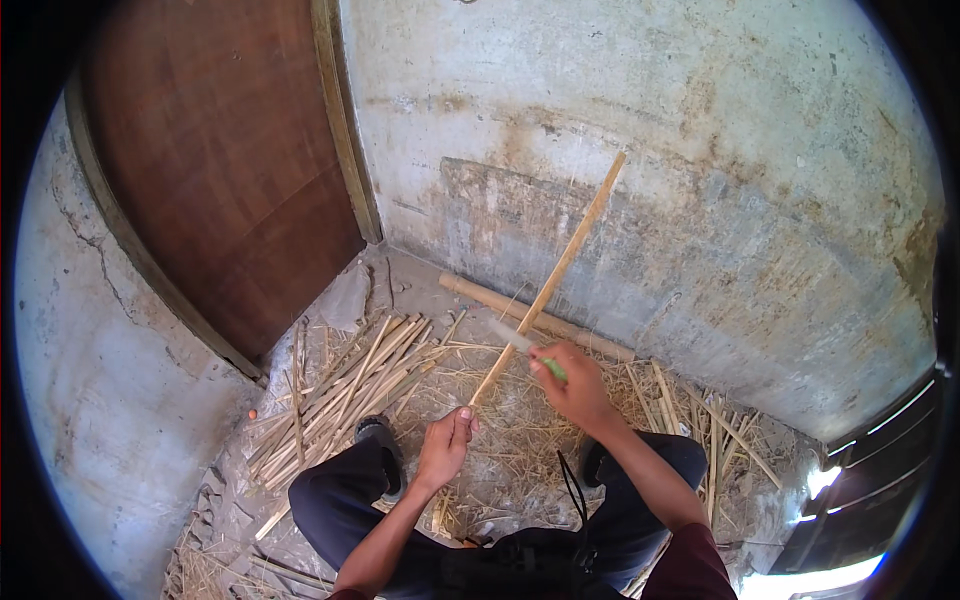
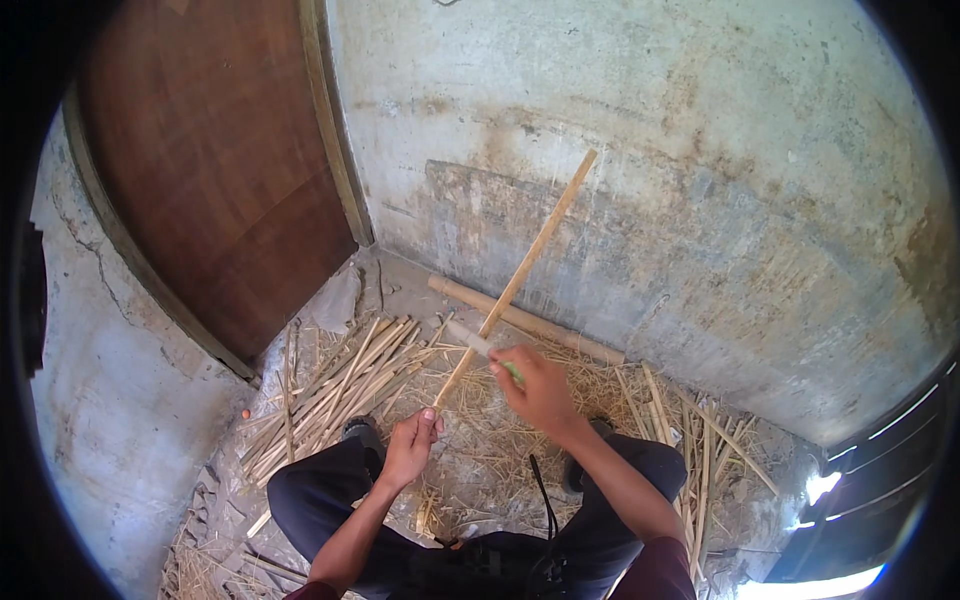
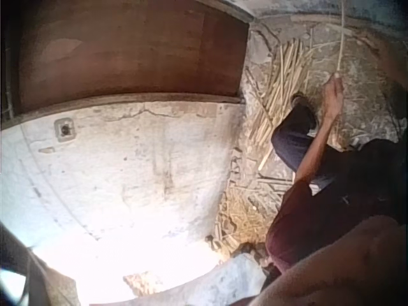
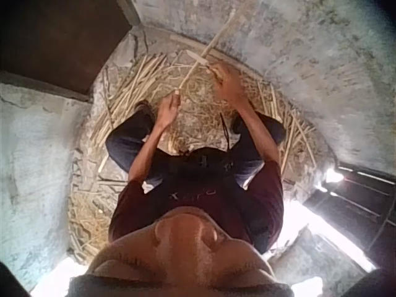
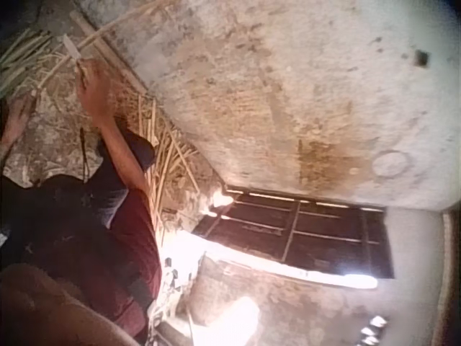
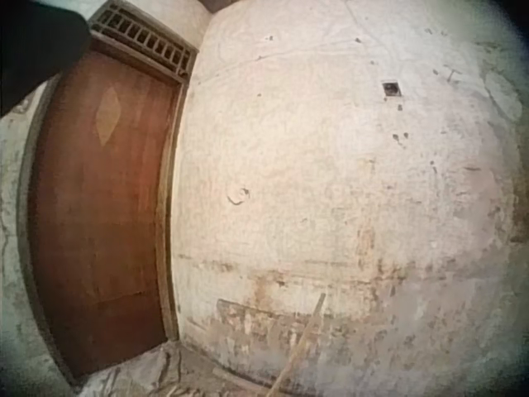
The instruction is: The person shaves a thin strip of bamboo using a knife, holding the strip against a larger bamboo piece for support.
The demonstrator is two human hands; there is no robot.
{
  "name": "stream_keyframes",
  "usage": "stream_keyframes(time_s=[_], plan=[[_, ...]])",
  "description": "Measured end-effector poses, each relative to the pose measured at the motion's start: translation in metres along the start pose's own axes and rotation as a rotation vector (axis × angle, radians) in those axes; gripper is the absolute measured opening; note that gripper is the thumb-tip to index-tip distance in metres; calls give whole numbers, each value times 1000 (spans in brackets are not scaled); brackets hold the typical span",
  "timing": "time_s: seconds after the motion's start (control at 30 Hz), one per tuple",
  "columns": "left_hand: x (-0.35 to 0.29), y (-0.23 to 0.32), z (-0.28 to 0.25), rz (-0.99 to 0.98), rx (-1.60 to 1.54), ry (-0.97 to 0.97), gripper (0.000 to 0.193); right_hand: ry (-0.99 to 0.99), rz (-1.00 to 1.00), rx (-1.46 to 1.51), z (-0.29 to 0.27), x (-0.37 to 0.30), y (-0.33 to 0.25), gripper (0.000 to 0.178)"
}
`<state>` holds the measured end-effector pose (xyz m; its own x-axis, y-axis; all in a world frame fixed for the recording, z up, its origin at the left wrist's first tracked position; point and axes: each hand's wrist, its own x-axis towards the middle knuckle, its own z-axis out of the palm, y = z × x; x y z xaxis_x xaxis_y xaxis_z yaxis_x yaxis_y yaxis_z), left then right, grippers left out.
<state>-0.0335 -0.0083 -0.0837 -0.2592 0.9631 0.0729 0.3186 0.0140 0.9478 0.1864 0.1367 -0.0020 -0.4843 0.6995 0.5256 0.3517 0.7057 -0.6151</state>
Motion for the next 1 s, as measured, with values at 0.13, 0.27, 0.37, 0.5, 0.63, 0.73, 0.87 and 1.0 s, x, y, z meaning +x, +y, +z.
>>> stream_keyframes(time_s=[0.13,0.27,0.37,0.5,0.63,0.73,0.87,1.0], plan=[[3,3,7,18,31,-12,49,11,-167,-1,15,-11,-10,13],[3,10,10,59,66,1,44,-104,-92,28,16,-19,-14,13],[4,18,12,43,76,-8,39,-94,-99,63,18,-23,-17,12],[5,17,17,98,100,26,36,-88,-122,67,23,-28,-15,12],[6,17,20,86,126,45,35,-96,-122,26,23,-26,-11,12],[6,18,20,62,162,53,35,-27,-97,31,18,-16,-3,10],[4,24,17,4,235,42,33,67,-64,59,11,-6,5,8],[2,24,21,52,252,77,31,-4,-94,42,15,-12,3,9]])
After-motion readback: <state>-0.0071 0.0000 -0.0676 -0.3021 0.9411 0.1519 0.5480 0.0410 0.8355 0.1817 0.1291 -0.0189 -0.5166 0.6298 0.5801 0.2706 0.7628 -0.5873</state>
